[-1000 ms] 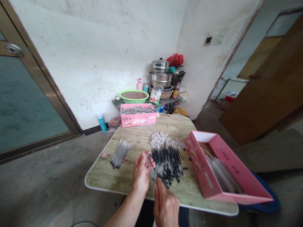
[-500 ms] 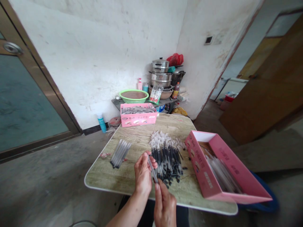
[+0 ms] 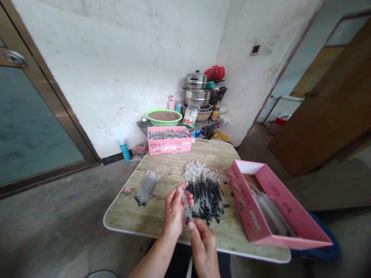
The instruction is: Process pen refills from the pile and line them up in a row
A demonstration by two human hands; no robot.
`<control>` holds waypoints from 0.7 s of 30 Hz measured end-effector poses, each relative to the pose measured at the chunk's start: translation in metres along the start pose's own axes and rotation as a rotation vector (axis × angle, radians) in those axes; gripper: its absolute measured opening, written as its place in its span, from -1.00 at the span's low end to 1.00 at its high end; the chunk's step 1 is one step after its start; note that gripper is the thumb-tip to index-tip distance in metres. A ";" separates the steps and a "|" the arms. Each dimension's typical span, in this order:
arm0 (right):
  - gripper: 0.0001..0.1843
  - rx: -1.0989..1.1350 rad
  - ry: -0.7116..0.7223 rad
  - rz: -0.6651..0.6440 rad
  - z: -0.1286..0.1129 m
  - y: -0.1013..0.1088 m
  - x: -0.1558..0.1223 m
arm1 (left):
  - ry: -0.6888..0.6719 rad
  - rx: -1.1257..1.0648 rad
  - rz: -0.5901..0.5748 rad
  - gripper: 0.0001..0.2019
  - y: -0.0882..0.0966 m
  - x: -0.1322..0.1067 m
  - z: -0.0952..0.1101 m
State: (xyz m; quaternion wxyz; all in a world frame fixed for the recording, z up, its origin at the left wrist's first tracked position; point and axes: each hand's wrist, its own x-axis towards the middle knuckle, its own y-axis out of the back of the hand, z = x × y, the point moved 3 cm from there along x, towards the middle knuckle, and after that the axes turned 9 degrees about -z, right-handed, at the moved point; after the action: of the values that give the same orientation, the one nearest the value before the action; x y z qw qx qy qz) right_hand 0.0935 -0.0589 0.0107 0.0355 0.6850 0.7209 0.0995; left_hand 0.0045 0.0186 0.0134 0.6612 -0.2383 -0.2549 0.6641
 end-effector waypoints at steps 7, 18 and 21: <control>-0.60 -0.095 0.053 0.016 -0.001 0.002 0.002 | 0.070 -0.057 0.009 -0.67 -0.001 -0.003 -0.004; -0.67 -0.903 0.471 0.125 0.013 0.005 0.008 | 0.075 -0.051 0.139 -0.66 0.002 -0.001 0.003; -0.66 -0.569 0.334 0.066 0.008 0.003 0.011 | 0.039 -0.059 0.155 -0.65 0.000 0.001 0.001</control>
State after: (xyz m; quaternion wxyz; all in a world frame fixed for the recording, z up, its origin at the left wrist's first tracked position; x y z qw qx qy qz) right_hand 0.0975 -0.0472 0.0048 0.1035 0.6448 0.6373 0.4091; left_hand 0.0036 0.0194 0.0139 0.6055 -0.2896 -0.2420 0.7006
